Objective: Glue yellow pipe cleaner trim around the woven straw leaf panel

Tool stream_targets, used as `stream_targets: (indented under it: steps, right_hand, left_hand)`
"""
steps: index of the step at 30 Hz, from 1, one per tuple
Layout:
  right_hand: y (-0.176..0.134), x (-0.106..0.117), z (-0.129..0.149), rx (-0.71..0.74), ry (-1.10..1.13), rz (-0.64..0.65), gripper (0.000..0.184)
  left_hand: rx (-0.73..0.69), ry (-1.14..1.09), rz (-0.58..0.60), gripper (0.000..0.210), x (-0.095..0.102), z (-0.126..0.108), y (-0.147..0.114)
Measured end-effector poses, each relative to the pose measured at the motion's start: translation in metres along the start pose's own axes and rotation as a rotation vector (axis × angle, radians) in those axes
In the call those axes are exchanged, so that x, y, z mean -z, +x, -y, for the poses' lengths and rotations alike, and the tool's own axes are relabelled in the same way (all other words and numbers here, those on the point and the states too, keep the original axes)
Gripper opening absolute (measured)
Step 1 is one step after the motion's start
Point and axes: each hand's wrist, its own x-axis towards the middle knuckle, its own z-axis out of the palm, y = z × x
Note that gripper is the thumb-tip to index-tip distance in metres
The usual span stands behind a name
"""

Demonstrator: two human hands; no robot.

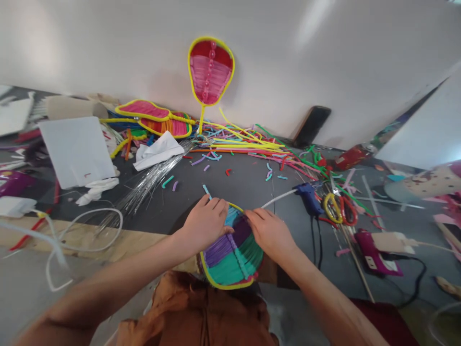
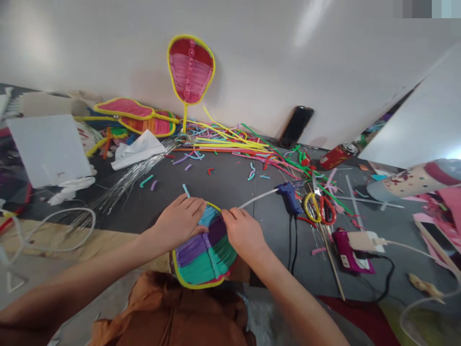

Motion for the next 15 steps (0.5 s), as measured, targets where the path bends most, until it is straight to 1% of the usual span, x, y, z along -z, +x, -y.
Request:
stream_targets:
  steps: [3,6,9,11,15]
  right_hand:
    - [-0.017,-0.002,0.001,-0.025,0.029,-0.008,0.026]
    - [-0.028,-0.006,0.002,-0.088,0.081,-0.032,0.025]
    - [-0.031,-0.009,0.003,-0.168,0.154,-0.053,0.024]
    - [-0.030,-0.011,0.003,-0.205,0.201,-0.061,0.023]
    - [-0.026,-0.012,0.002,-0.271,0.296,-0.070,0.017]
  left_hand:
    - [-0.013,0.021,-0.019,0.057,0.000,-0.001,0.003]
    - [-0.037,0.040,-0.012,0.049,0.003,-0.001,0.008]
    - [-0.039,0.061,0.009,0.037,0.006,-0.002,0.012]
    - [-0.035,0.083,-0.006,0.031,0.006,-0.003,0.014]
    - [-0.033,0.114,-0.048,0.034,0.003,-0.003,0.013]
